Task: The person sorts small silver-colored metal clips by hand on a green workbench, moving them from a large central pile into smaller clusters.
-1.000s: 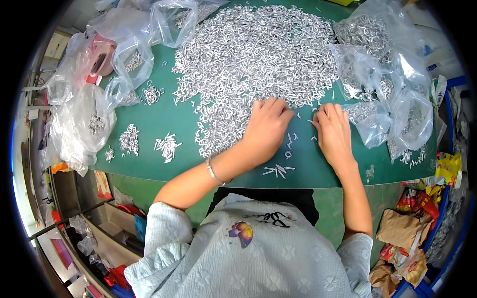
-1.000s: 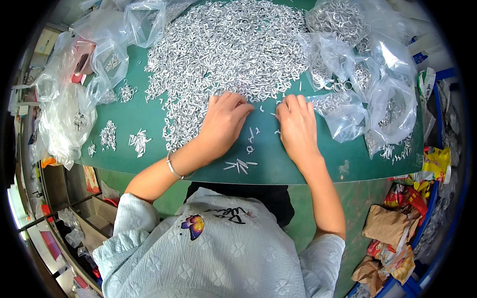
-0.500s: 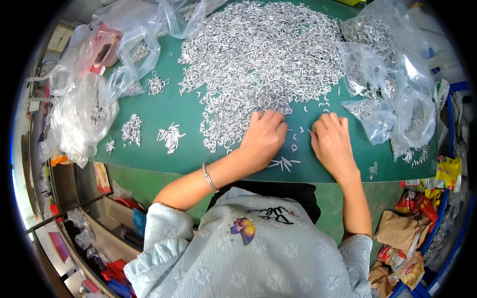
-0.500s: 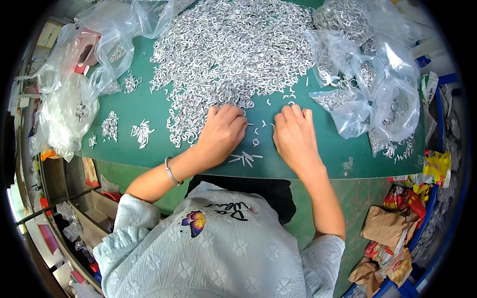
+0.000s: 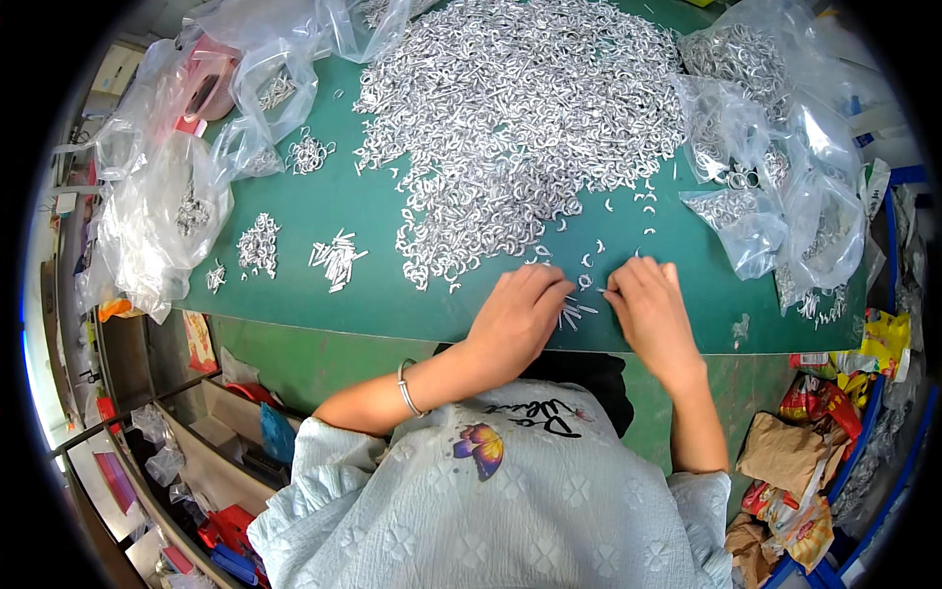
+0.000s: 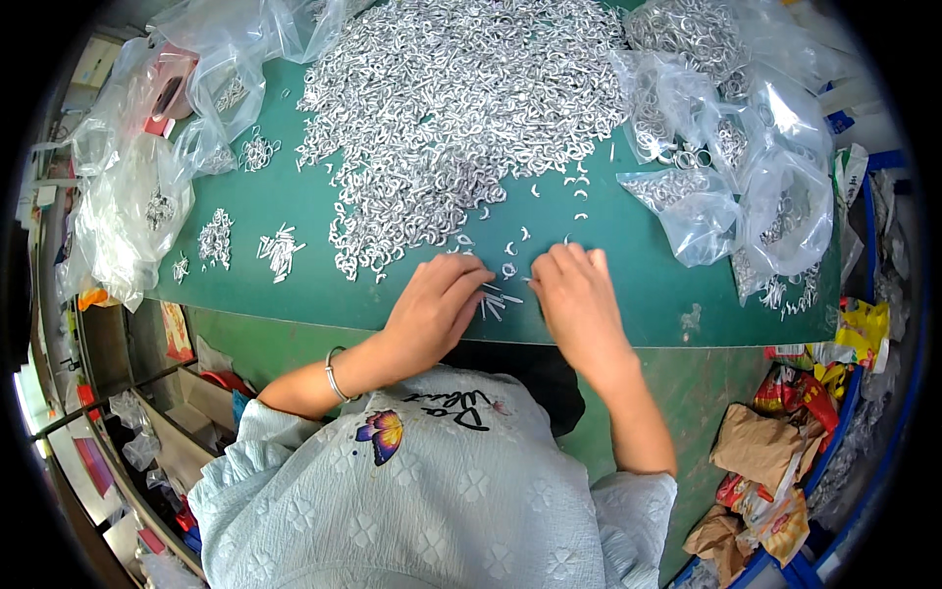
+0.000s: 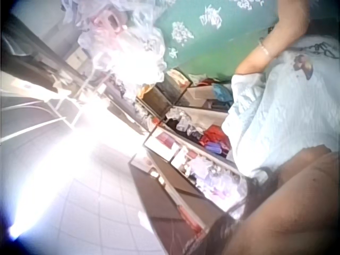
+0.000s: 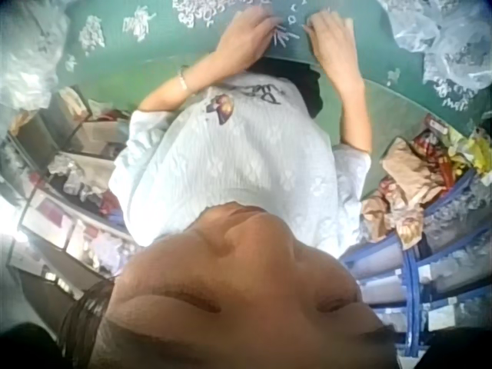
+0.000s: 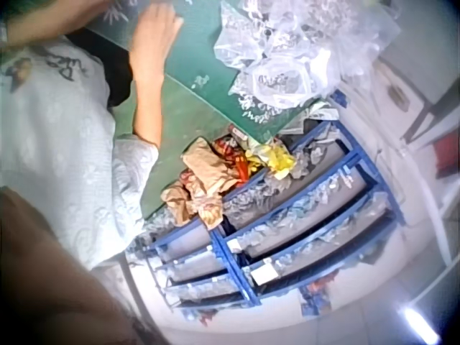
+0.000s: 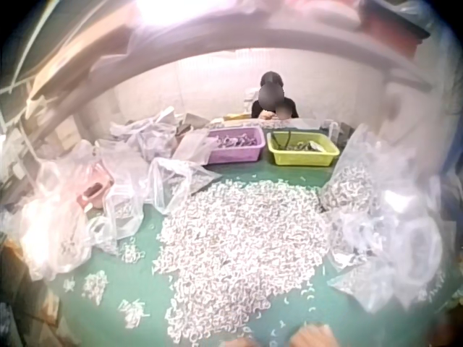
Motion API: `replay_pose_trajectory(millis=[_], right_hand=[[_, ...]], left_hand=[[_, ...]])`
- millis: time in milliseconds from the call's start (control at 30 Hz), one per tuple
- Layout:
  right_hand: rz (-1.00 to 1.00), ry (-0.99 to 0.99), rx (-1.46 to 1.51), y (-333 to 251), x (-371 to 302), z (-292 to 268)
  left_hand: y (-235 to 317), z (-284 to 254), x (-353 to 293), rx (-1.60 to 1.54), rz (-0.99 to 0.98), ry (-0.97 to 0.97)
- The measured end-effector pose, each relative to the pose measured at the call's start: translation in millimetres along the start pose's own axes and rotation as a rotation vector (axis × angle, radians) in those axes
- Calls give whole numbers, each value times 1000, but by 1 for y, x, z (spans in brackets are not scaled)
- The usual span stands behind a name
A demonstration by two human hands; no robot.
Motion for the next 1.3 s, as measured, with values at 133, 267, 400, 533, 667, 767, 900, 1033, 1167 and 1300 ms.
replay_pose_trajectory(millis=[133,267,400,533,667,767,900,1033,1167,1300], right_hand=[[76,-138,254,-1,-6,9],[-49,103,185,-2,20,-1],[-190,127,117,7,19,14],[-151,243,-91,34,16,-11],[-78,288,19,25,23,-8],[-228,178,200,-20,47,18],[-307,104,187,-21,55,39],[-216,134,61,2,45,19],[-180,160,190,-23,47,24],[-194,143,103,-25,50,42]], left_hand=[[7,4,-8,-69,38,45],[19,19,-13,-85,185,-62],[13,29,-20,-84,250,-119],[5,25,-28,-162,174,-118],[5,17,-27,-126,151,-70],[3,16,-30,-132,123,-55],[-3,9,-33,-123,85,-29],[-9,-5,-32,-148,48,74],[-23,-29,-4,265,-29,191],[-51,-28,8,376,-45,160]])
Point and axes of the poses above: each hand's wrist, its own x-axis towards the middle knuckle, its own z-axis out of the palm, y = z × x, the point moved 6 cm from there along x, towards the middle knuckle, and after that the axes turned 11 degrees about y, right-handed, at the moved point
